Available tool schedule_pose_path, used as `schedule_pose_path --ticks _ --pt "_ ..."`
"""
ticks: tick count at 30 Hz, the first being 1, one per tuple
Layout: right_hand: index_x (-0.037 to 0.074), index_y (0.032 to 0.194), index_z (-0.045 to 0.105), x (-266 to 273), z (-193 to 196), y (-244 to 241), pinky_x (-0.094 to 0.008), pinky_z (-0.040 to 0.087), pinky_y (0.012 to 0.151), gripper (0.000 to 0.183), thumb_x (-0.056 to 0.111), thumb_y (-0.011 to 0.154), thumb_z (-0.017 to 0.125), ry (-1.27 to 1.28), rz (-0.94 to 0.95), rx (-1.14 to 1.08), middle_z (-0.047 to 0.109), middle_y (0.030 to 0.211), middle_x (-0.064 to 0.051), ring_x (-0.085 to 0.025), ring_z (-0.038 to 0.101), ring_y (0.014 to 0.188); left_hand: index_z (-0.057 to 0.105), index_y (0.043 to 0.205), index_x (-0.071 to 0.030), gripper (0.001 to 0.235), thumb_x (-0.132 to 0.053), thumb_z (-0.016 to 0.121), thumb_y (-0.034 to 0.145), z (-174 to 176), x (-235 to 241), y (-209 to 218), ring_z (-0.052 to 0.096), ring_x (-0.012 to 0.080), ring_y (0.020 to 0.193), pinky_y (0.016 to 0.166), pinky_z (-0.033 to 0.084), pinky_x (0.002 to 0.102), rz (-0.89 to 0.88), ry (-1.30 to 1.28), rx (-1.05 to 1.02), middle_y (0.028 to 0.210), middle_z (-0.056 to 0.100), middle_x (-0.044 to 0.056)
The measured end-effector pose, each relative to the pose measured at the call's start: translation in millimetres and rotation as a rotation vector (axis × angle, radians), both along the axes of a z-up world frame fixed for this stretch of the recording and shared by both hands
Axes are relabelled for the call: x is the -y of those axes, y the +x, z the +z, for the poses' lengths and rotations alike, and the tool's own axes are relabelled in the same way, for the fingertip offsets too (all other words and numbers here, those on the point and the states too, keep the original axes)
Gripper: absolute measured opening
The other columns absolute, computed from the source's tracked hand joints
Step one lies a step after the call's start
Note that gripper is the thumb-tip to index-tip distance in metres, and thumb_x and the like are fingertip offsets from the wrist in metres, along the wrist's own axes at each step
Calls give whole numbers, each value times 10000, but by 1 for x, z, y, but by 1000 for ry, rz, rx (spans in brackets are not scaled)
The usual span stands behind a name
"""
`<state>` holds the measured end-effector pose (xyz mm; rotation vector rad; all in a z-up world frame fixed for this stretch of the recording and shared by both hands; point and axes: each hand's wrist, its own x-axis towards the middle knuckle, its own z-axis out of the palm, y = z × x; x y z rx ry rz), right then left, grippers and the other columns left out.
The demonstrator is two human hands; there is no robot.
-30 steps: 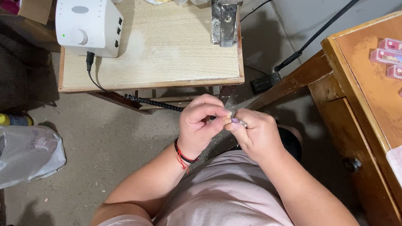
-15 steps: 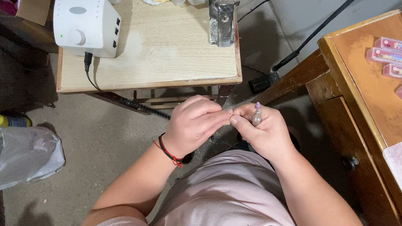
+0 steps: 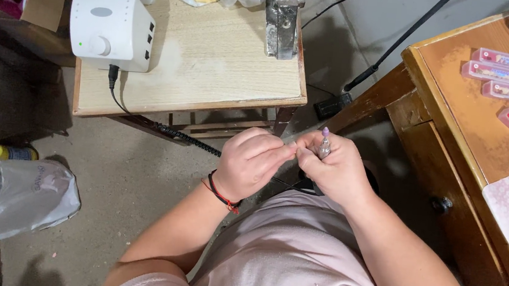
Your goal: The person assembles a dental prosthesis by inserting small artificial teeth into a mold and adjusting them with a metal tool. They repeatedly place teeth into the mold, use a tool to press and align them, and handle the mold with both hands throughout the process.
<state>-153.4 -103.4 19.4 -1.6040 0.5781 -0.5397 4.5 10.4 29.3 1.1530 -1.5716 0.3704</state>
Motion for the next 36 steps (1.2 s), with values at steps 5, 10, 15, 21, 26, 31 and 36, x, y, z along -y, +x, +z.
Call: schedule_pose_path --ticks 5,10,15,21,26,31,36 --pt "74 835 749 3 -8 0 -236 477 552 59 30 832 711 -44 -21 -73 602 516 -22 -90 589 508 780 973 -16 103 -68 692 983 -5 -2 3 671 254 699 688 629 351 -7 14 25 825 654 86" --pt "79 857 764 8 -10 6 -245 449 612 110 37 797 682 -142 -50 -206 586 573 -3 -105 561 602 749 954 -50 105 -116 679 997 -29 -12 37 651 290 729 643 597 392 107 139 140 835 625 91" --pt "-13 844 710 3 38 17 -510 534 786 519 502 887 755 -380 105 -810 715 752 -263 -486 708 879 649 810 -174 130 -137 640 934 -70 -17 167 590 246 693 601 486 391 628 391 711 701 521 26" --pt "56 1224 537 26 4 49 -596 529 789 426 389 961 520 -242 165 -835 704 928 -319 -506 717 945 754 897 -146 66 -151 697 929 -64 -41 274 600 373 1220 1184 298 614 648 665 964 865 726 147" --pt "28 1215 521 45 -42 126 -410 547 569 395 272 910 467 -116 131 -634 636 537 -53 -290 696 504 771 905 -120 118 -105 658 935 -66 -45 280 633 394 1154 1224 229 673 648 782 997 867 744 190" --pt "4 1079 592 55 -81 218 -349 514 533 272 135 850 526 -79 63 -399 631 623 -128 -283 666 580 722 977 -91 91 -91 641 936 -74 -61 284 591 383 1213 1090 281 795 646 718 882 880 708 179" --pt "27 1234 742 39 -84 269 -441 465 1117 386 21 849 718 -353 113 -155 535 1240 -172 -380 594 1240 652 859 -106 74 -87 617 921 -86 -56 296 602 370 934 946 407 837 569 632 901 684 630 152"
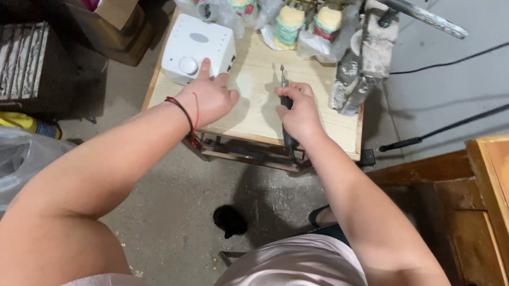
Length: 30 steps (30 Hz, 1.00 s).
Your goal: The person assembles a dental prosthesis by inserting small artificial teeth into a mold and adjusting them with a metal tool. They repeatedly place teeth into the mold, use a tool to press and align them, and handle the mold with both hands throughout the process.
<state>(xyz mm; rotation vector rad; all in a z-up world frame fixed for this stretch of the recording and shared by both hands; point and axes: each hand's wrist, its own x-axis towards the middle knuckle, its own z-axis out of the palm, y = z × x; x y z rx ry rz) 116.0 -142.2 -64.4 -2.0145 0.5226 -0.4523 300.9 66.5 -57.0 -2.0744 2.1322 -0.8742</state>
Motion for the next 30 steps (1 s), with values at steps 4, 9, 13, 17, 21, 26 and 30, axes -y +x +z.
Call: schedule_pose_path --ticks 4,9,13,17,21,26,30 --pt "41 1228 747 -22 17 17 -477 516 1082 340 4 890 736 -141 23 52 618 1282 -195 -412 613 1255 685 921 -118 91 -92 599 937 -1 3 6 630 363 892 905 435 847 28 83 -24 681 668 140" --pt "70 1137 784 -25 25 6 -459 558 1017 197 58 948 734 -460 32 149 750 1216 -111 -333 672 1214 647 1086 -102 153 -50 583 956 21 10 2 688 359 900 995 380 838 147 282 -232 795 718 126" --pt "68 1089 770 -61 90 -72 -466 578 893 165 22 935 733 -690 54 362 741 1051 -110 -347 706 1027 711 831 -164 111 -245 768 880 92 5 -103 694 256 885 1126 360 660 47 -106 -362 785 732 55" --pt "81 958 786 -75 125 -180 -426 616 744 153 46 817 834 -663 48 390 750 905 -67 -299 743 843 796 958 -171 73 -161 763 894 98 29 -216 730 235 899 937 572 462 -213 -332 -1644 863 762 25" --pt "-27 996 705 -77 163 -284 -382 637 807 162 8 882 815 -950 -61 423 659 887 -139 -267 676 781 798 1072 -125 137 -199 769 961 100 59 -320 666 72 877 803 525 187 -477 -156 -2202 983 725 6" --pt "-77 1010 653 -82 200 -409 -401 677 724 175 -63 875 763 -1109 -313 391 627 805 -184 -284 649 676 786 1108 -175 153 -218 770 963 141 92 -426 624 80 913 855 516 198 -752 219 -2223 979 651 -25" --pt "-105 1064 670 -98 213 -515 -414 693 790 174 -53 906 721 -1190 -497 240 645 892 -174 -312 700 786 778 1089 -127 119 -164 761 977 159 114 -522 622 103 927 858 519 222 -924 412 -2233 983 651 3"
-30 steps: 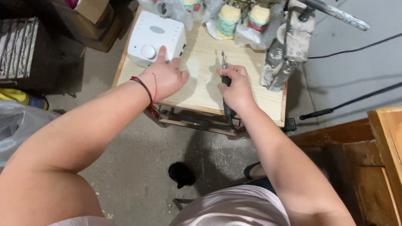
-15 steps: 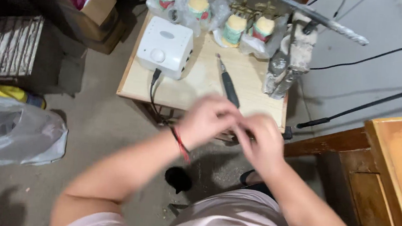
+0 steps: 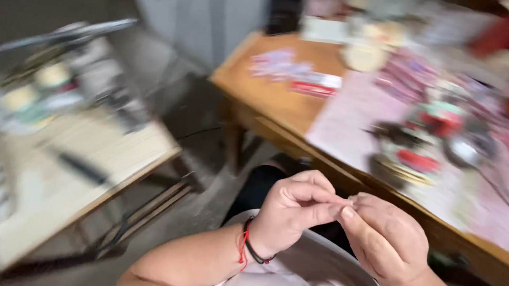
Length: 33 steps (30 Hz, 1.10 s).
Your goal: The person assembles a dental prosthesis by inserting small artificial teeth into a mold and adjusting them with a metal tool. They repeatedly place teeth into the mold, use a tool to press and align them, and handle the mold with both hands throughout the process.
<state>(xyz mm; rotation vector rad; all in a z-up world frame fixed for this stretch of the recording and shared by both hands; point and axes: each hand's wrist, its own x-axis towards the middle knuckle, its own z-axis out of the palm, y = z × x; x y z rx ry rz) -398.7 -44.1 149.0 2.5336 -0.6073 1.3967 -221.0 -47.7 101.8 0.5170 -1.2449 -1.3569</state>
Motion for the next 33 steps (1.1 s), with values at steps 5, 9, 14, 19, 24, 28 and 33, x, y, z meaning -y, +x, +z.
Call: schedule_pose_path --ticks 5,9,14,19,24,28,33 --pt "-92 1114 681 -14 14 -93 -449 676 823 188 -11 945 697 0 -277 -80 693 993 -220 -367 742 862 747 1218 -150 201 -209 693 1034 22 19 -82 612 136 912 850 521 256 -154 -133 82 956 641 20" --pt "-93 1071 679 -7 29 -133 -418 649 777 180 3 928 733 55 -376 -49 720 951 -216 -325 731 816 671 1337 -59 319 -230 549 1098 49 35 -117 629 234 974 928 528 363 -144 -379 319 1021 633 74" --pt "5 1010 710 4 20 -185 -385 620 806 142 120 926 718 273 -417 -38 753 926 -125 -266 748 815 700 1259 -56 260 -176 627 1041 81 66 -129 626 264 887 877 494 407 -173 -573 495 978 644 77" --pt "56 908 712 16 -14 -210 -290 551 665 60 84 934 666 514 -648 179 757 875 -65 -180 721 755 757 1060 -101 126 -182 712 976 73 143 -108 712 224 1003 938 546 377 87 -515 562 1088 775 57" --pt "53 896 728 30 -29 -205 -245 560 722 61 1 885 697 812 -640 485 750 822 -59 -134 705 754 380 1572 -132 972 -262 898 760 43 202 -130 540 262 1452 1250 377 390 -367 -203 543 1526 584 177" --pt "31 908 742 38 -24 -200 -278 578 786 43 4 882 720 858 -526 563 760 882 -112 -177 726 798 523 1492 -105 822 -248 894 772 38 207 -149 531 178 1432 1232 357 336 -351 -185 598 1538 581 76" --pt "8 961 725 48 -5 -179 -306 606 851 99 70 886 742 796 -481 584 763 937 -137 -212 745 856 678 1244 -154 469 -195 885 825 22 200 -156 696 151 1171 1049 487 267 -229 -277 588 1248 738 13"
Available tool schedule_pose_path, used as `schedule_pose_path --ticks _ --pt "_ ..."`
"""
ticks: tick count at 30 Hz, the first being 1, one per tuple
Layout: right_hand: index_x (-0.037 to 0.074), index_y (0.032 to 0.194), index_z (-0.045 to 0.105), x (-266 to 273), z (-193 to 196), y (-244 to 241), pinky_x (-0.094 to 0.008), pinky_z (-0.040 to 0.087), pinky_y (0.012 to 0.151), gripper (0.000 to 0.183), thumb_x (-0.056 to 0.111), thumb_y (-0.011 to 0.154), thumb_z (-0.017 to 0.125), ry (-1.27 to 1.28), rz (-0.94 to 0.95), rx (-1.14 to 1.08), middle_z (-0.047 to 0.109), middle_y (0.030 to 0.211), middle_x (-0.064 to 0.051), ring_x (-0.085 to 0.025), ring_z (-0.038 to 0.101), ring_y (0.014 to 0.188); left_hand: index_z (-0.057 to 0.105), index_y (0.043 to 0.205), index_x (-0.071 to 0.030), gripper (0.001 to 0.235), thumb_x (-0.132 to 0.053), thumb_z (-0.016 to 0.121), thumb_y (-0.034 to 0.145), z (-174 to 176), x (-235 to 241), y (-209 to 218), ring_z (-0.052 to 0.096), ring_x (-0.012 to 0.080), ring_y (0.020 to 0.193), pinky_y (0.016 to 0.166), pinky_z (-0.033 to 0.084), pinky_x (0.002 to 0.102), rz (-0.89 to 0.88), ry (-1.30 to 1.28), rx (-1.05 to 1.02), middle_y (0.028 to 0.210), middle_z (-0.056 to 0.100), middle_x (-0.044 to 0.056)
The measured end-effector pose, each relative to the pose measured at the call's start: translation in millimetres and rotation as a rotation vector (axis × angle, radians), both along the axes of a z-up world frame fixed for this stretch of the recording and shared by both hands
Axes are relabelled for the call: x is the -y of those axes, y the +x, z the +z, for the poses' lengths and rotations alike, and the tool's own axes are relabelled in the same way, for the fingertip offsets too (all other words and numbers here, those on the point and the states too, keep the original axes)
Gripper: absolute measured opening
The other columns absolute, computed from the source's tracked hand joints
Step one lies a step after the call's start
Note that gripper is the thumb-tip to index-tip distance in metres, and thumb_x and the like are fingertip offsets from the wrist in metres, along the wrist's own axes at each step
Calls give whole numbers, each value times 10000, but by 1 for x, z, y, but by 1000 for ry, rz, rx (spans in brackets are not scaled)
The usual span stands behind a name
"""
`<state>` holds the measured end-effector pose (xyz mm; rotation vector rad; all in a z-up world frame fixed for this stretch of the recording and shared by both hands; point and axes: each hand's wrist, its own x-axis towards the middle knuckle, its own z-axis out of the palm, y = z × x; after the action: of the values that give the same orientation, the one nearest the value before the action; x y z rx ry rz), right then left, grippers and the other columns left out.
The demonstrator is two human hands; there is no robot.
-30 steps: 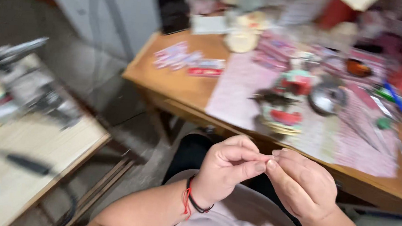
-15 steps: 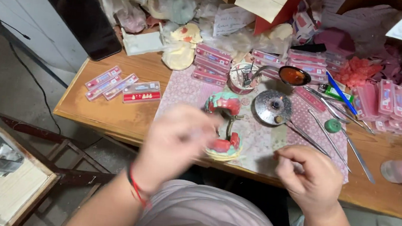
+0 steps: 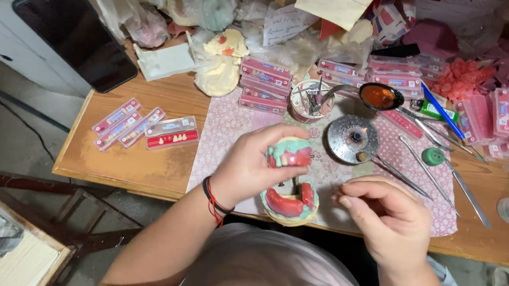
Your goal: The person assembles a dental prosthesis by inserting small artificial teeth into a mold and adjusting them with a metal tool. They repeatedly place teeth into the mold, use a tool to press and align them, and handle the mold with both hands throughout the process.
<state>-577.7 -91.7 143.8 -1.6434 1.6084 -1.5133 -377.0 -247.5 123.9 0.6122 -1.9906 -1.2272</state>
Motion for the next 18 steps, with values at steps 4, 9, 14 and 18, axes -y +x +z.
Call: schedule_pose_path --ticks 4,9,14,18 --pt "4 993 732 8 3 16 -325 621 859 106 64 949 656 -154 15 -170 770 948 -142 -254 766 893 646 1311 -130 477 -232 844 889 2 -6 7 698 251 1226 1084 520 357 -81 -176 -35 1320 707 78" --pt "36 842 708 23 3 45 -311 461 658 181 0 763 867 -453 60 -356 486 759 -63 -246 548 758 680 1274 -118 382 -166 754 902 11 -14 12 716 274 1132 1017 564 366 -79 -290 -77 1235 731 115" --pt "105 772 835 33 -25 48 -307 541 626 161 -47 743 882 -624 31 -324 521 810 -65 -200 606 726 720 1232 -154 439 -394 808 875 -7 -16 4 750 307 1052 948 600 435 -45 -280 -261 1136 747 65" --pt "108 774 835 35 -28 49 -318 528 604 152 -39 754 868 -636 65 -300 483 783 -56 -197 577 696 710 1227 -135 395 -373 769 917 -5 -17 3 750 329 1033 920 606 455 -49 -342 -312 1117 742 82"
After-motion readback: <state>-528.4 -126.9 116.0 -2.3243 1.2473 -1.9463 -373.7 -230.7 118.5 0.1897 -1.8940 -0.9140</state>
